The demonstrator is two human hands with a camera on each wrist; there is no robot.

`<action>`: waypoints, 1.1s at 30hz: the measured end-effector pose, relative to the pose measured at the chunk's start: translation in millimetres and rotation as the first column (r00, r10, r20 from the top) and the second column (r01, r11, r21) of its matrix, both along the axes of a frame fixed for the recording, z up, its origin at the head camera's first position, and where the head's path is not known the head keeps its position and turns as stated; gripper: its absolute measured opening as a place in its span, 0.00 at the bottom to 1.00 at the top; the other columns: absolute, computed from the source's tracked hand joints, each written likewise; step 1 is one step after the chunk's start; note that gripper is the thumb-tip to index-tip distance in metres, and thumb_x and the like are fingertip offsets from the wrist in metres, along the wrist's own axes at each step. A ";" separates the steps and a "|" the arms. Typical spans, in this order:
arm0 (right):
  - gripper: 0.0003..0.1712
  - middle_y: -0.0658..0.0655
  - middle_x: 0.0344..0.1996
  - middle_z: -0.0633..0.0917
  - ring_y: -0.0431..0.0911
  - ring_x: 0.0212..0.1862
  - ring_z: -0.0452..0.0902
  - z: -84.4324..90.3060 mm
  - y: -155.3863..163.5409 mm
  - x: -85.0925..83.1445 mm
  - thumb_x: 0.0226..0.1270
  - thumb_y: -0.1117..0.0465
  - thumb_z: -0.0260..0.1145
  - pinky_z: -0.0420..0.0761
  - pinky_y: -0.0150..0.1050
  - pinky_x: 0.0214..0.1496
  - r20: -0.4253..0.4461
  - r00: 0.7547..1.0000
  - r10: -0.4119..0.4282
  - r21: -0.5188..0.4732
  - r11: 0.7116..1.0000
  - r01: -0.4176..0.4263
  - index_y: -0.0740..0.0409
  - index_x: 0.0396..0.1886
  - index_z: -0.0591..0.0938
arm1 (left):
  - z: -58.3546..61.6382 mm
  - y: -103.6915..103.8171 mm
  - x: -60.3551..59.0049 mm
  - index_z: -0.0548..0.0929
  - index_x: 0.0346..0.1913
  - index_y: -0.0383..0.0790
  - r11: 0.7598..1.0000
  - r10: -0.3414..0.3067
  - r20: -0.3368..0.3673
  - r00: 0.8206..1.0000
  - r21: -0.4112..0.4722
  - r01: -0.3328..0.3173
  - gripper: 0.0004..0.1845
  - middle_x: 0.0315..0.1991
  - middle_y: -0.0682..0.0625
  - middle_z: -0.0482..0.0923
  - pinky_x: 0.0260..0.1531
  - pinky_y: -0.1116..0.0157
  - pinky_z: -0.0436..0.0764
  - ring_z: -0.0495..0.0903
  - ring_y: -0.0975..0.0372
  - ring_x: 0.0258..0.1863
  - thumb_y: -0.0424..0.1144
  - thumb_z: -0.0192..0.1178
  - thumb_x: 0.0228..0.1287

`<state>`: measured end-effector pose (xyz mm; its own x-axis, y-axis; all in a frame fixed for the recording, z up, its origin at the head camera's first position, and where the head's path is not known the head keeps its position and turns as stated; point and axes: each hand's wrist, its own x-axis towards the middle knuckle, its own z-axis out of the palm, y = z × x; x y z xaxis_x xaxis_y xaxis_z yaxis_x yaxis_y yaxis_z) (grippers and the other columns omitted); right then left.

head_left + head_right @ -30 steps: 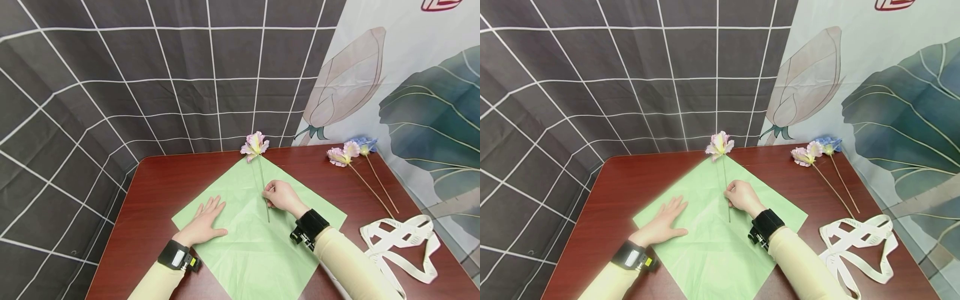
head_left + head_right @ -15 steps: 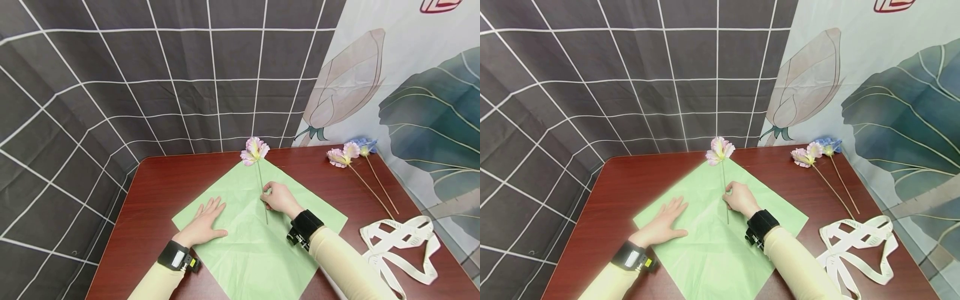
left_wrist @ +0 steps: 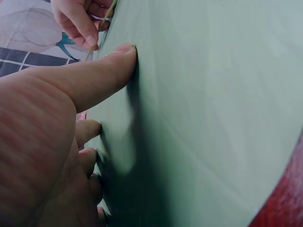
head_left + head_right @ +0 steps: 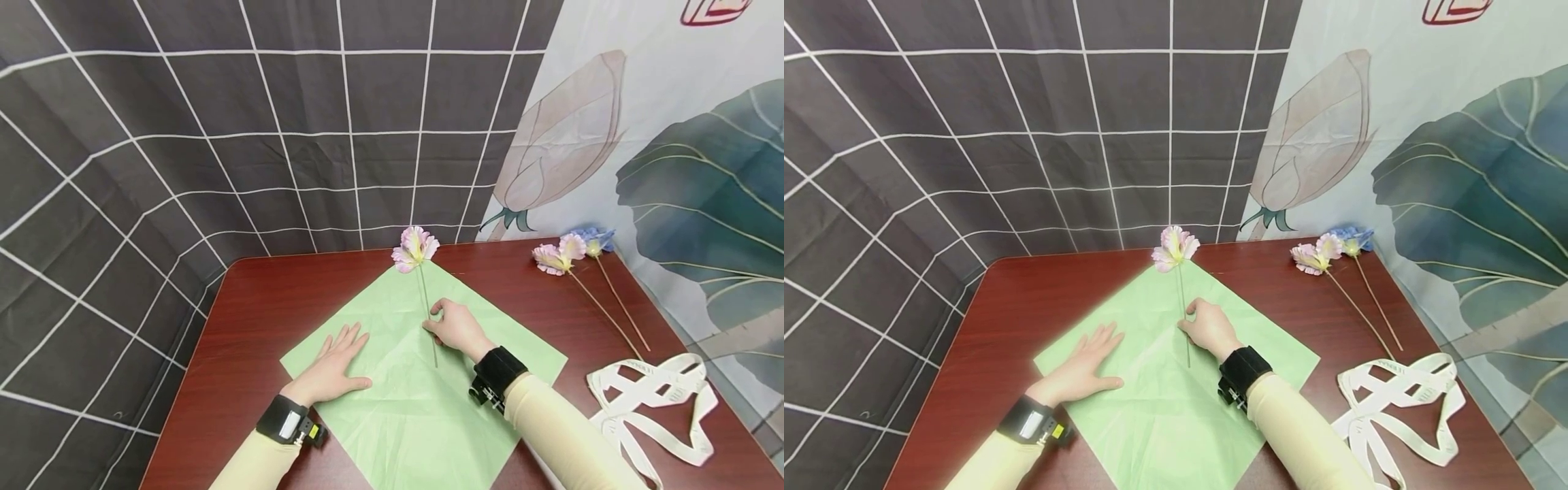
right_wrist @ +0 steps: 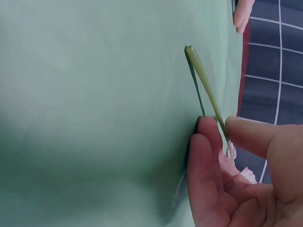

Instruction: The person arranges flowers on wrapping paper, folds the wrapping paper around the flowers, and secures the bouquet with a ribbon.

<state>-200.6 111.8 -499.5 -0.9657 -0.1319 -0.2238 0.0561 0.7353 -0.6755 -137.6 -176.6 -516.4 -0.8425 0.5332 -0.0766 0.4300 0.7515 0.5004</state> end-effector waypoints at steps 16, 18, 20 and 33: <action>0.12 0.53 0.13 0.81 0.43 0.15 0.75 -1.5 6.6 1.7 0.61 0.50 0.67 0.71 0.36 0.25 0.013 1.000 0.001 0.002 1.000 -0.001 0.52 0.34 0.77 | -3.8 -1.8 -0.8 0.56 0.73 0.41 1.000 -0.008 0.007 1.000 -0.004 0.008 0.48 0.76 0.43 0.43 0.68 0.42 0.41 0.40 0.48 0.74 0.58 0.64 0.56; 0.12 0.53 0.13 0.81 0.43 0.15 0.75 -0.6 7.7 1.6 0.61 0.50 0.67 0.71 0.36 0.25 0.004 1.000 0.001 0.003 1.000 -0.001 0.52 0.34 0.77 | -3.8 -1.1 -1.1 0.56 0.73 0.40 1.000 -0.012 0.004 1.000 0.003 0.012 0.47 0.76 0.43 0.43 0.68 0.42 0.41 0.40 0.47 0.74 0.57 0.64 0.56; 0.13 0.53 0.13 0.81 0.43 0.15 0.75 0.6 9.3 1.7 0.61 0.49 0.67 0.71 0.36 0.25 -0.006 1.000 0.000 0.003 1.000 0.000 0.52 0.34 0.77 | -3.1 -0.5 -1.4 0.56 0.73 0.40 1.000 -0.014 0.004 1.000 -0.001 0.014 0.47 0.76 0.43 0.43 0.68 0.42 0.41 0.40 0.47 0.74 0.57 0.64 0.56; 0.13 0.53 0.22 0.82 0.46 0.26 0.78 1.4 26.7 1.1 0.61 0.52 0.67 0.75 0.40 0.31 -0.154 0.988 0.003 0.100 0.995 0.013 0.53 0.40 0.80 | 1.2 2.1 -3.1 0.56 0.73 0.39 1.000 -0.014 0.008 1.000 -0.011 0.014 0.47 0.76 0.42 0.43 0.68 0.41 0.41 0.39 0.47 0.74 0.56 0.64 0.57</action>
